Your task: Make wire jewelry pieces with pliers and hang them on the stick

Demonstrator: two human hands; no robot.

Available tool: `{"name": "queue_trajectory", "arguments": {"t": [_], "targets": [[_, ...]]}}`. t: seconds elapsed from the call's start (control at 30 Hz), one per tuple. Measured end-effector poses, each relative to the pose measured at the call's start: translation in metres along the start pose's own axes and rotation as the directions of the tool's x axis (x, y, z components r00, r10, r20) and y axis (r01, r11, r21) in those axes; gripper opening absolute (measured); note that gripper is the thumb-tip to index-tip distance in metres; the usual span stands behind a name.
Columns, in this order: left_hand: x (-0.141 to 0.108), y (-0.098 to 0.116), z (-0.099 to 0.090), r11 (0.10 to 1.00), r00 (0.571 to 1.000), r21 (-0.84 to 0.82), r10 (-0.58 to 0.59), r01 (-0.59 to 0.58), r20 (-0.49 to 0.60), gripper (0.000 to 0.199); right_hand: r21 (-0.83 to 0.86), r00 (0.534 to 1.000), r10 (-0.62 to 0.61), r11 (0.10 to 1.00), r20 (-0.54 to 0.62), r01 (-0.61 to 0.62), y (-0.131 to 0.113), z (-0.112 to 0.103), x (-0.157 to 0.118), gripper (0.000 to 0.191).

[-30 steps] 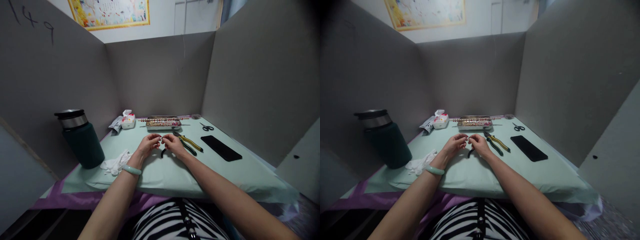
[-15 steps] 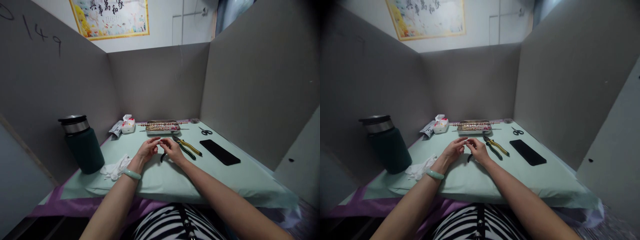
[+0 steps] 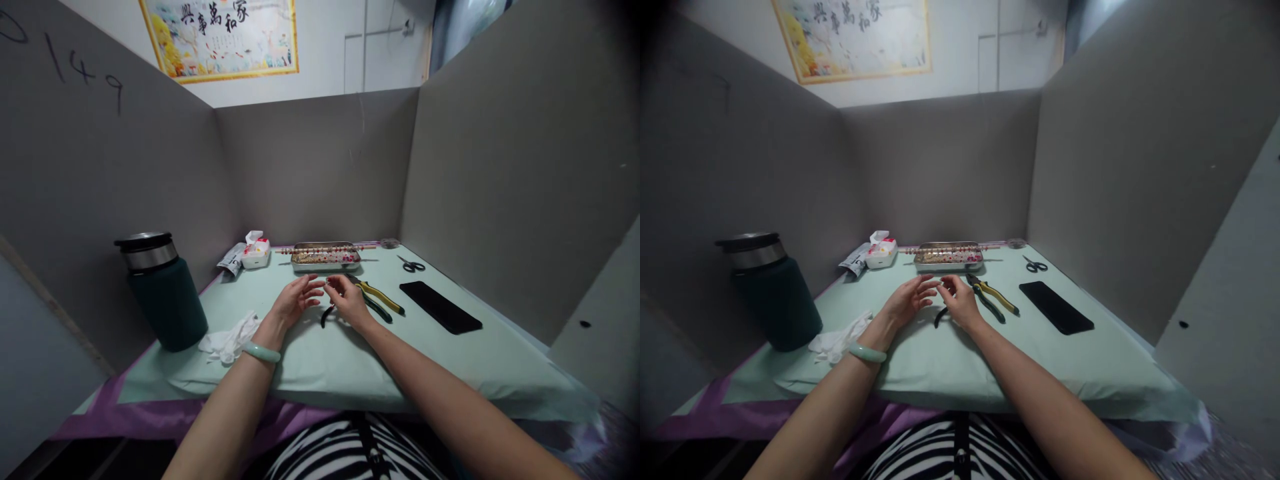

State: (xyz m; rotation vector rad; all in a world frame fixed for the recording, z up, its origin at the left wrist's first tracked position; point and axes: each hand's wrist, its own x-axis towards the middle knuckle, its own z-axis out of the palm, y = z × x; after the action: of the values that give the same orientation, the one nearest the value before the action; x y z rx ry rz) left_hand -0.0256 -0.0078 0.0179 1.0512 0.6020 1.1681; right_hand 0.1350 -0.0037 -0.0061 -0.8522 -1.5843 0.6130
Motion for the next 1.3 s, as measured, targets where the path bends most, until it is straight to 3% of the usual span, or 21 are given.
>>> {"name": "queue_trajectory", "arguments": {"t": [0.17, 0.33, 0.5, 0.7, 0.97, 1.3], "targets": [[0.001, 0.001, 0.0, 0.997, 0.999, -0.059, 0.041, -0.04, 0.007, 0.039, -0.018, 0.998, 0.032, 0.999, 0.046, -0.031, -0.003, 0.0, 0.0, 0.027], [-0.006, 0.003, 0.008, 0.999, 0.987, -0.044, -0.017, 0.024, 0.161, 0.049, 0.05, 0.982, 0.092, 0.994, 0.164, -0.101, -0.001, 0.005, -0.002, 0.026], [-0.012, 0.008, 0.011, 0.993, 0.956, -0.108, -0.012, 0.045, 0.294, 0.052, 0.207, 0.954, 0.219, 0.943, 0.203, -0.261, -0.001, 0.009, 0.0, 0.031], [-0.014, 0.017, 0.011, 0.964, 0.959, -0.256, 0.009, 0.067, 0.283, 0.066, 0.341, 0.926, 0.271, 0.872, 0.261, -0.351, -0.016, 0.002, 0.001, 0.029], [-0.017, 0.017, 0.016, 0.962, 0.937, -0.256, -0.004, 0.099, 0.349, 0.066, 0.294, 0.898, 0.325, 0.864, 0.295, -0.409, -0.017, 0.005, -0.001, 0.034], [-0.019, 0.022, 0.017, 0.95, 0.951, -0.3, 0.01, 0.087, 0.307, 0.074, 0.407, 0.866, 0.289, 0.791, 0.409, -0.457, -0.012, 0.0, -0.001, 0.031]]}}
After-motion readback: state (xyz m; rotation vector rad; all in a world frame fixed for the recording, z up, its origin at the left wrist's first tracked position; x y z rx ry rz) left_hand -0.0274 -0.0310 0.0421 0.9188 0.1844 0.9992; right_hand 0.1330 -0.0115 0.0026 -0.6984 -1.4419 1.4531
